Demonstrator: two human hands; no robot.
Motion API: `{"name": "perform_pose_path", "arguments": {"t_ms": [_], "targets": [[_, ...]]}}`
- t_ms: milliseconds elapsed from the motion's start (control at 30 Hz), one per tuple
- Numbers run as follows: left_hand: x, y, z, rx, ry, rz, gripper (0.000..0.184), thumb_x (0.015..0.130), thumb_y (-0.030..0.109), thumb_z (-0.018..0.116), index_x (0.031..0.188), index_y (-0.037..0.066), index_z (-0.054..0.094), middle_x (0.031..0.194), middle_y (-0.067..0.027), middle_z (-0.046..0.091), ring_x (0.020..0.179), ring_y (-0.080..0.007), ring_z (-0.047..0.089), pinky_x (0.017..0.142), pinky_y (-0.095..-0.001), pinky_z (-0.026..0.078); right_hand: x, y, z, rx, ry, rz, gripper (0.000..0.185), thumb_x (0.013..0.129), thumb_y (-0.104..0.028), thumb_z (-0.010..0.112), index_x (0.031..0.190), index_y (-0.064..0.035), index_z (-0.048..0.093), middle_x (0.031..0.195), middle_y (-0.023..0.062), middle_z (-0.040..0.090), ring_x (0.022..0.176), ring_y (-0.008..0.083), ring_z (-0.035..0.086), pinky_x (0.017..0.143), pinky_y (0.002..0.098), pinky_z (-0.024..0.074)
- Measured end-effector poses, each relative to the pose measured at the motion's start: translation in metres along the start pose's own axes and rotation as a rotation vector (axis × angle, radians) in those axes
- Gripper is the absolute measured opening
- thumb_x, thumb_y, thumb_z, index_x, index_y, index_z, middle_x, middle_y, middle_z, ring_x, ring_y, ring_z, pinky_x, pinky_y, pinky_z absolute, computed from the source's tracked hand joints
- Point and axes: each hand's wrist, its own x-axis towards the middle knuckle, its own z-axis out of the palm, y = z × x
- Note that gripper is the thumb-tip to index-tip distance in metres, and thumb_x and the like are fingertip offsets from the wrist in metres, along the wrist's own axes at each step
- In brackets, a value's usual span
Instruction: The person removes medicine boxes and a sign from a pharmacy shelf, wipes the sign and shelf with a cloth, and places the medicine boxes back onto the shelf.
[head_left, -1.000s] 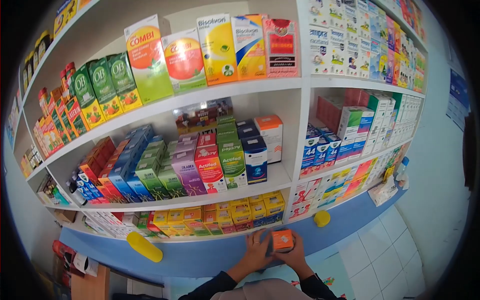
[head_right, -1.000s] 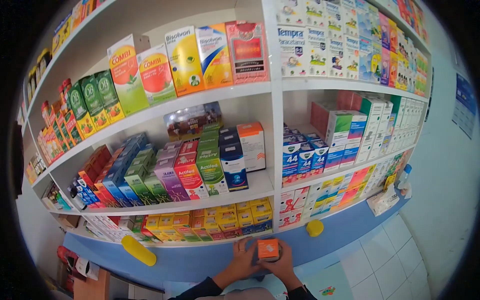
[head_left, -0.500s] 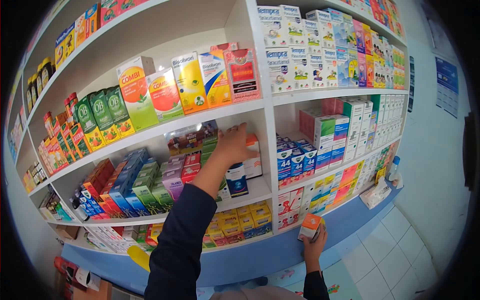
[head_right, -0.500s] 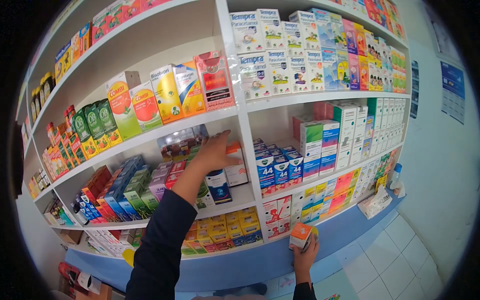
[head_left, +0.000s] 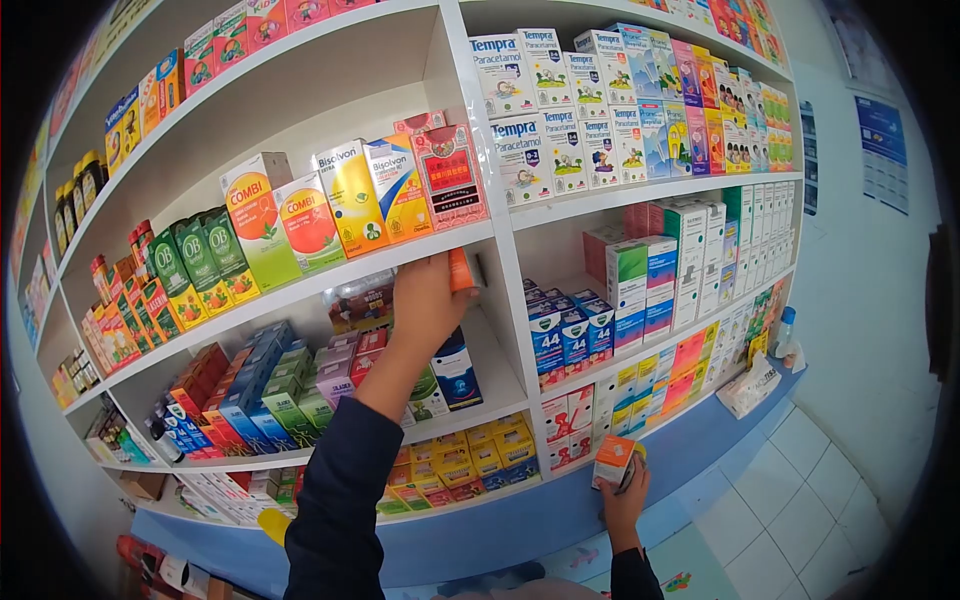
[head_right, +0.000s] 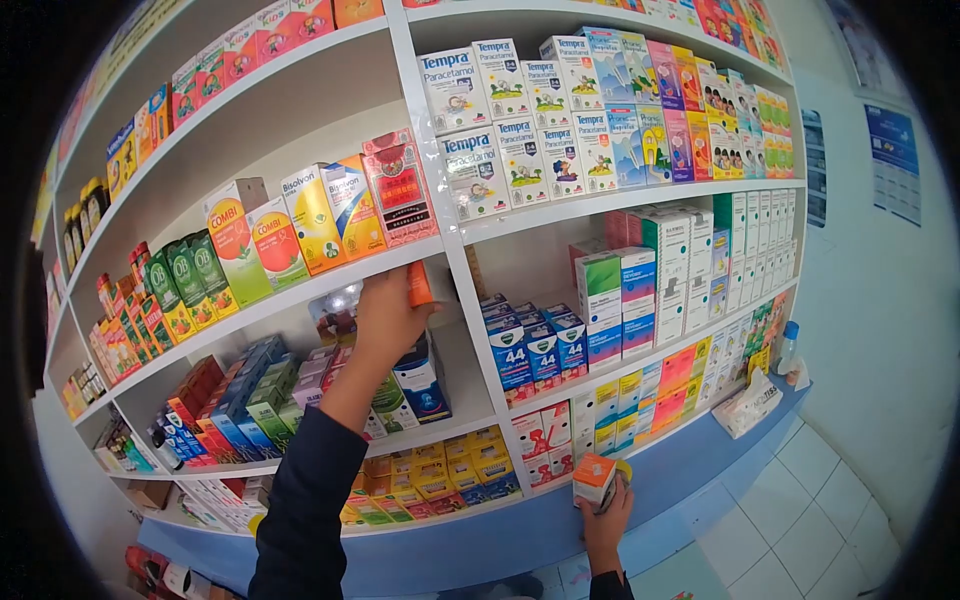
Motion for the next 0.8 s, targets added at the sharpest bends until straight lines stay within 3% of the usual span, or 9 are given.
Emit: {"name": "perform_pose_path", "arguments": {"t_ms": [100, 167, 267, 300, 400, 467, 600, 667, 800], "targets": [[-0.014, 0.001, -0.007, -0.039, 0.103, 0.048, 0.057, 0.061, 0.011, 0.077, 0.112, 0.002, 0.052, 0.110, -0.0166, 0.057, 0.104, -0.0394, 0.053, 0.094, -0.0444, 0.040, 0.001, -0.003, -0.002, -0.005, -0.005, -0.019, 0.083, 0.058, -0.010, 0.083, 0.129, -0.0026, 0.040, 0.118, 0.0180, 0.044, 0.109, 0.0379, 0.047, 0.092, 0.0408, 0.0403], [-0.025, -0.007, -0.005, -0.014, 0.333, 0.255, 0.053, 0.063, 0.004, 0.073, 0.112, 0.003, 0.053, 0.111, -0.0151, 0.056, 0.105, -0.0366, 0.053, 0.097, -0.0490, 0.036, 0.001, -0.004, -0.003, 0.010, -0.025, 0.006, 0.083, 0.058, -0.010, 0.083, 0.128, -0.0019, 0.040, 0.117, 0.0181, 0.044, 0.108, 0.0380, 0.047, 0.092, 0.0405, 0.0403], [-0.045, 0.010, -0.023, 0.033, 0.421, 0.241, 0.055, 0.060, 0.002, 0.071, 0.111, 0.006, 0.052, 0.109, -0.0167, 0.056, 0.108, -0.0351, 0.053, 0.100, -0.0532, 0.031, 0.001, -0.001, -0.001, 0.015, -0.008, 0.007, 0.083, 0.058, -0.010, 0.083, 0.128, -0.0018, 0.040, 0.116, 0.0178, 0.045, 0.108, 0.0380, 0.047, 0.092, 0.0405, 0.0402], [-0.055, 0.008, -0.020, 0.001, 0.431, 0.257, 0.049, 0.063, 0.003, 0.070, 0.109, 0.006, 0.053, 0.112, -0.0120, 0.057, 0.110, -0.0317, 0.053, 0.102, -0.0543, 0.027, 0.001, -0.001, -0.001, 0.016, -0.006, 0.011, 0.083, 0.058, -0.010, 0.083, 0.128, -0.0018, 0.040, 0.116, 0.0178, 0.045, 0.108, 0.0380, 0.047, 0.092, 0.0405, 0.0402], [-0.088, 0.017, -0.032, -0.009, 0.505, 0.338, 0.051, 0.062, 0.007, 0.072, 0.110, 0.006, 0.053, 0.111, -0.0117, 0.057, 0.110, -0.0323, 0.053, 0.103, -0.0542, 0.027, 0.001, -0.001, -0.002, -0.012, -0.004, 0.011, 0.084, 0.057, -0.010, 0.083, 0.128, -0.0023, 0.040, 0.115, 0.0175, 0.045, 0.107, 0.0379, 0.047, 0.092, 0.0405, 0.0400], [-0.115, 0.033, -0.050, -0.009, 0.486, 0.305, 0.054, 0.061, 0.010, 0.074, 0.111, 0.004, 0.052, 0.110, -0.0124, 0.057, 0.109, -0.0330, 0.053, 0.102, -0.0547, 0.028, 0.002, 0.001, -0.002, 0.002, -0.035, -0.003, 0.086, 0.058, -0.018, 0.084, 0.130, -0.0025, 0.040, 0.116, 0.0188, 0.043, 0.107, 0.0384, 0.046, 0.091, 0.0429, 0.0399], [-0.163, 0.079, -0.095, -0.202, 0.094, 0.172, 0.060, 0.061, 0.019, 0.080, 0.110, 0.000, 0.051, 0.105, -0.0154, 0.058, 0.104, -0.0310, 0.056, 0.095, -0.0435, 0.041, 0.002, 0.000, -0.002, -0.016, -0.041, 0.032, 0.087, 0.058, -0.018, 0.085, 0.130, -0.0017, 0.039, 0.116, 0.0189, 0.042, 0.106, 0.0384, 0.047, 0.091, 0.0427, 0.0397], [-0.187, 0.088, -0.084, -0.406, -0.095, 0.087, 0.056, 0.067, 0.025, 0.078, 0.114, 0.006, 0.054, 0.103, -0.0169, 0.058, 0.091, -0.0335, 0.058, 0.078, -0.0437, 0.047, 0.002, 0.001, -0.001, 0.003, -0.046, 0.050, 0.087, 0.058, -0.018, 0.085, 0.130, -0.0014, 0.039, 0.115, 0.0192, 0.043, 0.107, 0.0386, 0.046, 0.092, 0.0426, 0.0396], [-0.220, 0.105, -0.043, -0.428, -0.388, -0.160, 0.061, 0.063, 0.023, 0.079, 0.115, 0.005, 0.053, 0.105, -0.0173, 0.057, 0.092, -0.0362, 0.057, 0.078, -0.0447, 0.047, 0.003, 0.004, 0.004, 0.028, -0.048, 0.076, 0.089, 0.057, -0.018, 0.085, 0.131, -0.0005, 0.038, 0.117, 0.0195, 0.042, 0.109, 0.0393, 0.046, 0.092, 0.0440, 0.0393]]}}
